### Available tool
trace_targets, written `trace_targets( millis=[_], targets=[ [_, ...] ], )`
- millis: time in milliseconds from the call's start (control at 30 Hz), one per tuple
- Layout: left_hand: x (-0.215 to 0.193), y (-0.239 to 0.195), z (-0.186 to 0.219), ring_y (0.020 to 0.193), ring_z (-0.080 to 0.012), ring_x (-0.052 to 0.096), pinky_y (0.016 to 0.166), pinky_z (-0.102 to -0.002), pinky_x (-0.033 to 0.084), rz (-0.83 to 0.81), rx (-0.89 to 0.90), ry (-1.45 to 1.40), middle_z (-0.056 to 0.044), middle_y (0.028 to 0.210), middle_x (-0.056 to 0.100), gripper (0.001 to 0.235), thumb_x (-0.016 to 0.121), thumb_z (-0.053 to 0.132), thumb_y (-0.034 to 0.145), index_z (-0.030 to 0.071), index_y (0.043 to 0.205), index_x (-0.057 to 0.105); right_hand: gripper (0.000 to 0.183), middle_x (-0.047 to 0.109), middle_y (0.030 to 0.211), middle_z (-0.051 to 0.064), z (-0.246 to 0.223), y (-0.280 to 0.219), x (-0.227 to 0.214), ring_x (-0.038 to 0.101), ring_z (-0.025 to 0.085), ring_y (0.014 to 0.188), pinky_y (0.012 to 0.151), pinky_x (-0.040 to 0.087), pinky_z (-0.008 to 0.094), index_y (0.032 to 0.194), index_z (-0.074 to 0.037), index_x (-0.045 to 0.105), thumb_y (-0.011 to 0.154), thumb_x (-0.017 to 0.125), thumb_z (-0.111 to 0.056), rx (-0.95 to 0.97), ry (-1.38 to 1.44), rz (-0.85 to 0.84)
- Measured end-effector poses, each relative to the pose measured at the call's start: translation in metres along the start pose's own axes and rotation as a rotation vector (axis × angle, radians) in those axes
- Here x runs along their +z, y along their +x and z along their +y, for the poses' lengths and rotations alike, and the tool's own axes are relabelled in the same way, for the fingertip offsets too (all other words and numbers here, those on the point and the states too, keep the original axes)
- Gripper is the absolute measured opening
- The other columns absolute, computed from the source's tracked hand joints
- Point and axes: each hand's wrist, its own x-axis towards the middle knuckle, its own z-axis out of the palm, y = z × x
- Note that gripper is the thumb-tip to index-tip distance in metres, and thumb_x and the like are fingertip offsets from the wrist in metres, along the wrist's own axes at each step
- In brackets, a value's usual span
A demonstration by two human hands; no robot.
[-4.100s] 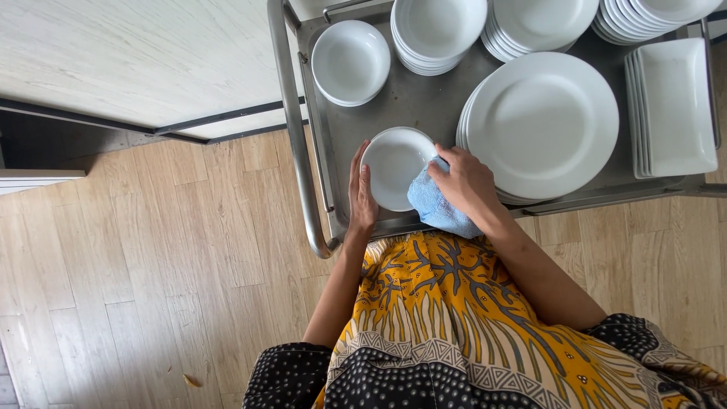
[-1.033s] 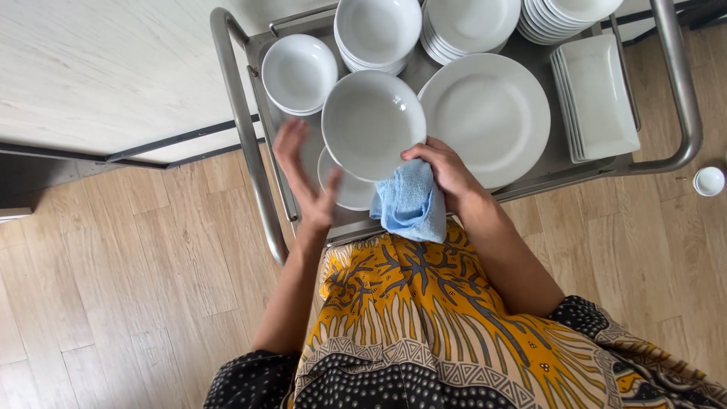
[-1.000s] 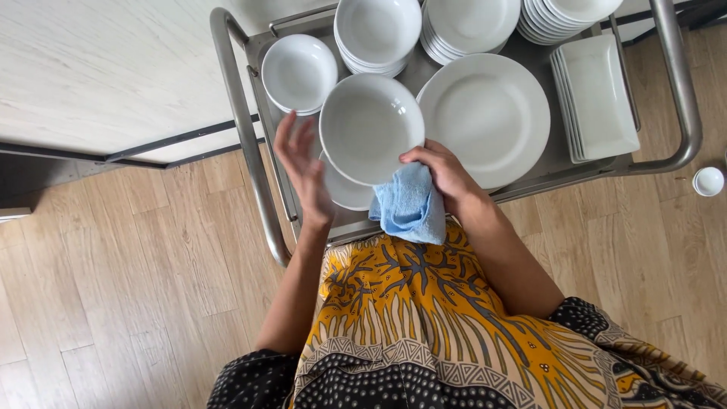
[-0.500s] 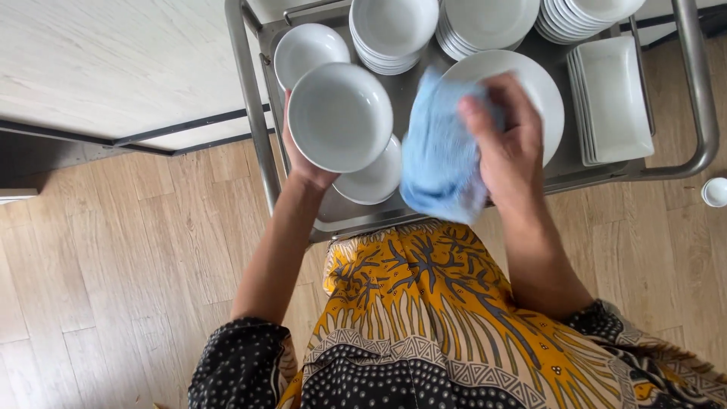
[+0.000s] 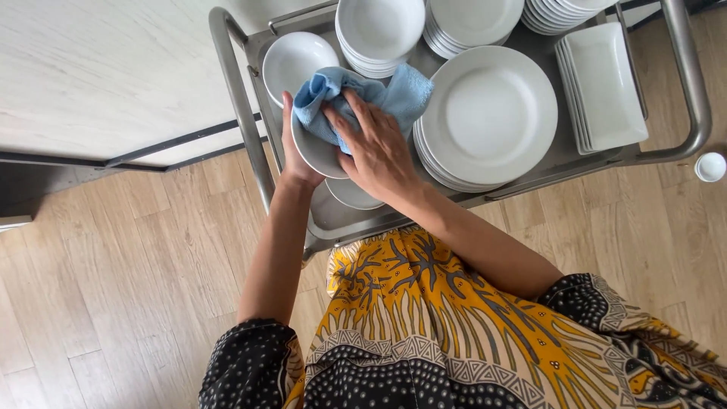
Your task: Wiping and drying ceramic bowls with a blue cloth on a metal service cart.
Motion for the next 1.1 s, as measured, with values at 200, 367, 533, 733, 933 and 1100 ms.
trace_targets(
  millis=[200,367,533,733,933,1100],
  targets=[
    [-0.003,0.000,0.008,0.120,-0.0422,0.062,0.111,-0.054,0.046,0.133,0.048,0.019,-0.025,0.135,0.062,0.090,0.053,0.078,0.082,0.004,0.131,0.065,0.052,0.063,0.101,0.011,0.012,-0.002,0.015,0.072,0.033,0.084,0.068,0.059,0.045,0.130,-0.014,0.062,0.079,0.074,-0.020,0.051,0.021,-0.099],
    [0.000,-0.007,0.020,0.111,-0.0388,0.065,0.105,-0.050,0.047,0.241,0.076,0.002,-0.021,0.130,0.065,0.088,0.063,0.074,0.077,0.003,0.129,0.065,0.040,0.071,0.102,0.018,-0.006,0.009,-0.056,0.072,0.040,0.084,0.073,0.055,0.052,0.117,-0.008,0.070,0.078,0.068,-0.018,0.219,0.676,-0.384],
    [0.023,-0.024,0.024,0.112,-0.0391,0.065,0.106,-0.051,0.049,0.195,0.060,-0.004,-0.021,0.129,0.066,0.088,0.060,0.075,0.079,0.005,0.132,0.064,0.059,0.059,0.128,0.003,-0.008,0.022,-0.047,0.067,0.029,0.114,0.092,0.055,0.041,0.137,-0.023,0.062,0.080,0.068,-0.009,0.081,0.412,0.113],
    [-0.017,-0.007,0.016,0.118,-0.0367,0.065,0.110,-0.050,0.048,0.126,0.096,0.028,-0.019,0.129,0.068,0.078,0.054,0.071,0.088,0.007,0.130,0.068,0.070,0.054,0.131,0.015,-0.017,0.008,0.014,0.065,0.034,0.093,0.074,0.054,0.049,0.139,-0.017,0.058,0.074,0.081,-0.023,-0.037,-0.130,0.044],
    [0.002,-0.024,0.029,0.087,-0.0393,0.072,0.086,-0.052,0.057,0.138,0.168,0.031,-0.024,0.106,0.073,0.079,0.059,0.070,0.082,0.000,0.115,0.072,0.038,0.062,0.117,0.016,-0.020,0.013,-0.024,0.072,0.039,0.090,0.074,0.058,0.047,0.125,-0.012,0.066,0.088,0.066,-0.022,-0.127,0.195,-0.405],
    [0.009,-0.024,0.027,0.084,-0.0299,0.075,0.081,-0.040,0.058,0.133,0.127,0.046,-0.018,0.102,0.077,0.059,0.059,0.061,0.089,0.006,0.104,0.075,0.025,0.069,0.107,0.020,-0.009,0.025,-0.069,0.068,0.054,0.091,0.081,0.053,0.061,0.102,-0.003,0.073,0.086,0.064,-0.020,0.091,0.426,-0.668]
  ],
)
